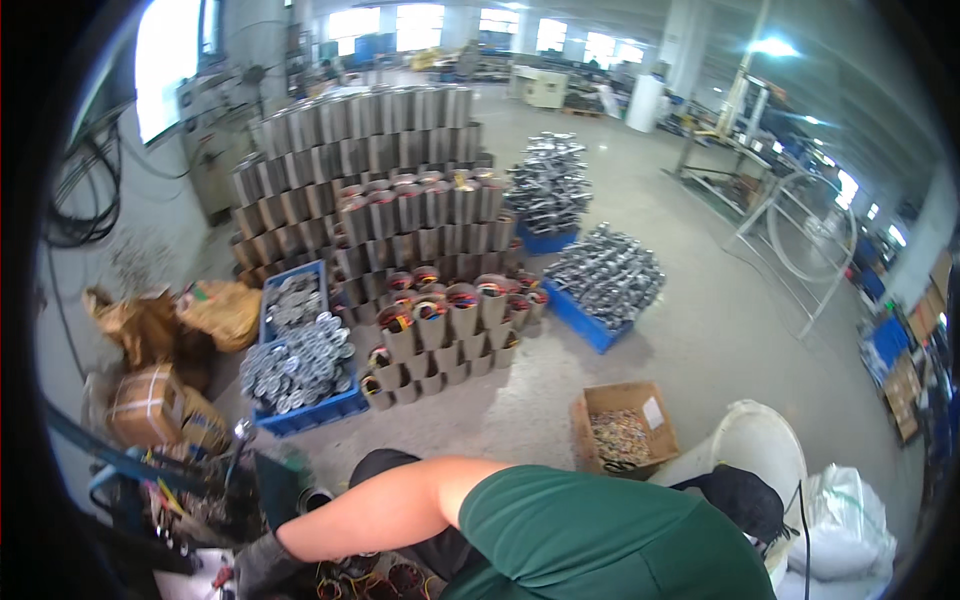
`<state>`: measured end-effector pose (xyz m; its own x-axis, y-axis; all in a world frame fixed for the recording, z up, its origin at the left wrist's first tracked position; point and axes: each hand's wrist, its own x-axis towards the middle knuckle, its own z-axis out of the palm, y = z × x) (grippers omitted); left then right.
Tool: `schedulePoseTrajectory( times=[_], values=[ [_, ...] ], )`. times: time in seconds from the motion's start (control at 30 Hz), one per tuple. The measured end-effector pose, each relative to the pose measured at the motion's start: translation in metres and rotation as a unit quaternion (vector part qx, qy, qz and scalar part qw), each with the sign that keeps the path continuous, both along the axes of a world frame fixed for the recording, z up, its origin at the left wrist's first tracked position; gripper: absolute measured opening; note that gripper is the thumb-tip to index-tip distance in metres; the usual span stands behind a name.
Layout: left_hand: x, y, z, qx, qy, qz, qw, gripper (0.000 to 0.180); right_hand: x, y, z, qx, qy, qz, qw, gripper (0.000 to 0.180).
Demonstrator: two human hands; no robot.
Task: Assembling the internal components of an electric motor using a hydraulic press and manual wire adjustments.
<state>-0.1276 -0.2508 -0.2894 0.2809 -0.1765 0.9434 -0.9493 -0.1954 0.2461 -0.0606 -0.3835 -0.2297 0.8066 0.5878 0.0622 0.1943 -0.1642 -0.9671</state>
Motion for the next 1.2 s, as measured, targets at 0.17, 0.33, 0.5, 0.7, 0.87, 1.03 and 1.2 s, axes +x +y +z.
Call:
schedulePoseTrajectory(
  times=[0.17,0.33,0.5,0.7,0.87,1.03,1.2],
  values=[
    [-0.055,0.033,0.058,0.265,0.126,0.147,0.945,0.067,-0.004,-0.013,-0.002,0.079,0.083,-0.016,0.993,0.03],
    [-0.056,0.031,0.056,0.207,0.059,0.178,0.96,0.065,-0.006,-0.001,-0.011,0.169,0.166,0.011,0.972,0.027],
    [-0.042,0.019,0.034,0.13,0.038,0.171,0.976,0.066,0.005,-0.041,-0.01,-0.105,-0.19,-0.115,0.969,0.024],
    [-0.024,0.032,0.028,0.087,0.083,0.119,0.986,0.057,-0.022,-0.075,0.063,-0.111,-0.509,-0.178,0.835,0.018],
    [-0.033,0.029,0.045,0.074,0.135,0.122,0.981,0.051,-0.01,-0.124,0.1,-0.271,-0.686,-0.247,0.628,0.025],
    [-0.022,0.092,0.021,0.063,0.189,0.167,0.966,0.045,-0.033,-0.192,0.142,-0.375,-0.513,-0.247,0.732,0.024],
    [-0.018,0.111,0.02,0.026,0.215,0.243,0.946,0.041,-0.005,-0.191,0.108,-0.411,-0.479,-0.224,0.743,0.023]
  ],
)
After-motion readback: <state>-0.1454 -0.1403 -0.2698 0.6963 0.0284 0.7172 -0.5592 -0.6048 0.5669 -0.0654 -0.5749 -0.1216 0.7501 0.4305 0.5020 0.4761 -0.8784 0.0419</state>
